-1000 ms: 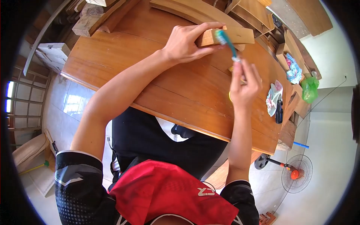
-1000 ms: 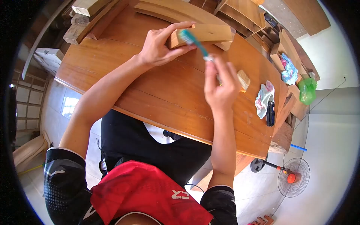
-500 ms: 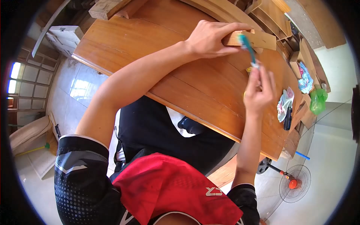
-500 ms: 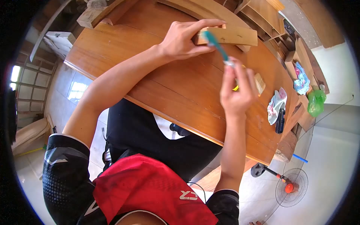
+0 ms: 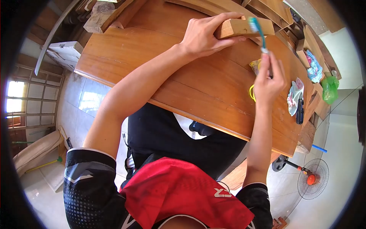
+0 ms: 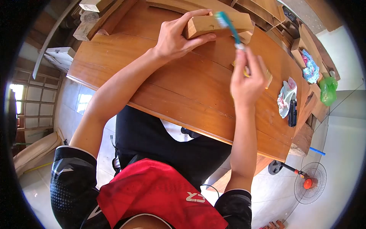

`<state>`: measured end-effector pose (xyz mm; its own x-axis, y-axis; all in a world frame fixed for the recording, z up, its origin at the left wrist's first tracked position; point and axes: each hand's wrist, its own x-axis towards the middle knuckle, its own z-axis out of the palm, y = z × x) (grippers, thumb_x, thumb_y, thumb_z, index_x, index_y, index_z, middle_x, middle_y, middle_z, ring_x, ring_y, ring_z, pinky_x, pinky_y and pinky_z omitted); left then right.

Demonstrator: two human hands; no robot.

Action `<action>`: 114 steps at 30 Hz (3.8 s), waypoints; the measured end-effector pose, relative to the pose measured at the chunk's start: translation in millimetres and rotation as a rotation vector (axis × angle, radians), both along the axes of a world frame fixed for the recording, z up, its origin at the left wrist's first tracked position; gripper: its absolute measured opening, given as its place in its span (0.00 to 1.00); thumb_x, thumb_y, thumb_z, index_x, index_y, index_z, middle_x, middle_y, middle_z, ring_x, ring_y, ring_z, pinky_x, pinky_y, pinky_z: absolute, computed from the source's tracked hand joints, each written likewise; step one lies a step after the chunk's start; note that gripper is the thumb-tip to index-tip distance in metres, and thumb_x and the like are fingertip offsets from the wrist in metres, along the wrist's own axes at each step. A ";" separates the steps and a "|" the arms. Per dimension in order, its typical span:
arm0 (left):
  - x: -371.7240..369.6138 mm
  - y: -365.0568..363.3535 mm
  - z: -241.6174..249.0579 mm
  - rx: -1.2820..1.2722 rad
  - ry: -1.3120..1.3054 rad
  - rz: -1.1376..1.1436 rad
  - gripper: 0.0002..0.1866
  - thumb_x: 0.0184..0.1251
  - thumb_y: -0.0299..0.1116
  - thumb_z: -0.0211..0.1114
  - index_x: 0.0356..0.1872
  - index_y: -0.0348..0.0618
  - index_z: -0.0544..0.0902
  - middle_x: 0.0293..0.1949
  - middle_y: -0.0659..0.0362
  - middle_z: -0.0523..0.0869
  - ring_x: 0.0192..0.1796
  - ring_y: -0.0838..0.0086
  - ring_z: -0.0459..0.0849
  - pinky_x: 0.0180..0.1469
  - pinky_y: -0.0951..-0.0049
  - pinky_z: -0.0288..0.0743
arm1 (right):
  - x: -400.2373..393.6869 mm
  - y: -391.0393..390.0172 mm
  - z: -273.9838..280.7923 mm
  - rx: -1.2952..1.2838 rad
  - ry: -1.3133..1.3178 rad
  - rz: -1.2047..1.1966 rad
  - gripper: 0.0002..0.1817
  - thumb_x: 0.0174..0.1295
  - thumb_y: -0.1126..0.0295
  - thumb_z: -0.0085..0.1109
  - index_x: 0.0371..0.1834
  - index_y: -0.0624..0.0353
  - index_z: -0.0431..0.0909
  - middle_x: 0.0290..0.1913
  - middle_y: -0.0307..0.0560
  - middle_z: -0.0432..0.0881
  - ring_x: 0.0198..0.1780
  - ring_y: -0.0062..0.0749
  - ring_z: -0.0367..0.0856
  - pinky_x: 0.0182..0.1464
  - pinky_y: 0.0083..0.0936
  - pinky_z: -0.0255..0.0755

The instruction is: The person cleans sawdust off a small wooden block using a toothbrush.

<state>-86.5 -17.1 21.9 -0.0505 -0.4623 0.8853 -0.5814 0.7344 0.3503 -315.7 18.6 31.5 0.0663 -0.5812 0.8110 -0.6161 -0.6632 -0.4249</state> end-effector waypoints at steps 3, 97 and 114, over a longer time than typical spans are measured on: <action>-0.1 2.2 -0.1 0.058 -0.026 0.008 0.34 0.58 0.43 0.87 0.66 0.48 0.84 0.44 0.56 0.95 0.38 0.62 0.94 0.41 0.68 0.88 | -1.6 7.8 -1.2 0.014 0.056 0.018 0.08 0.73 0.71 0.70 0.52 0.59 0.91 0.29 0.40 0.81 0.25 0.24 0.71 0.27 0.25 0.62; -6.5 14.4 5.3 0.130 0.048 -0.082 0.30 0.57 0.28 0.86 0.62 0.34 0.86 0.57 0.49 0.93 0.54 0.63 0.94 0.58 0.67 0.85 | -11.5 3.2 0.0 0.037 0.072 -0.033 0.09 0.71 0.71 0.69 0.52 0.56 0.92 0.26 0.43 0.79 0.24 0.24 0.79 0.26 0.26 0.70; -4.0 12.4 6.2 0.112 0.045 -0.128 0.32 0.55 0.28 0.86 0.63 0.35 0.85 0.56 0.47 0.93 0.53 0.59 0.94 0.55 0.66 0.86 | -11.4 7.2 -0.2 -0.021 0.093 0.064 0.10 0.65 0.73 0.74 0.48 0.58 0.91 0.28 0.44 0.82 0.24 0.30 0.79 0.28 0.28 0.72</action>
<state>-90.5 -4.7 28.1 -0.0768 -0.5508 0.8311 -0.4678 0.7560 0.4578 -327.0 25.8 31.3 0.1786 -0.5562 0.8116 -0.6085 -0.7106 -0.3531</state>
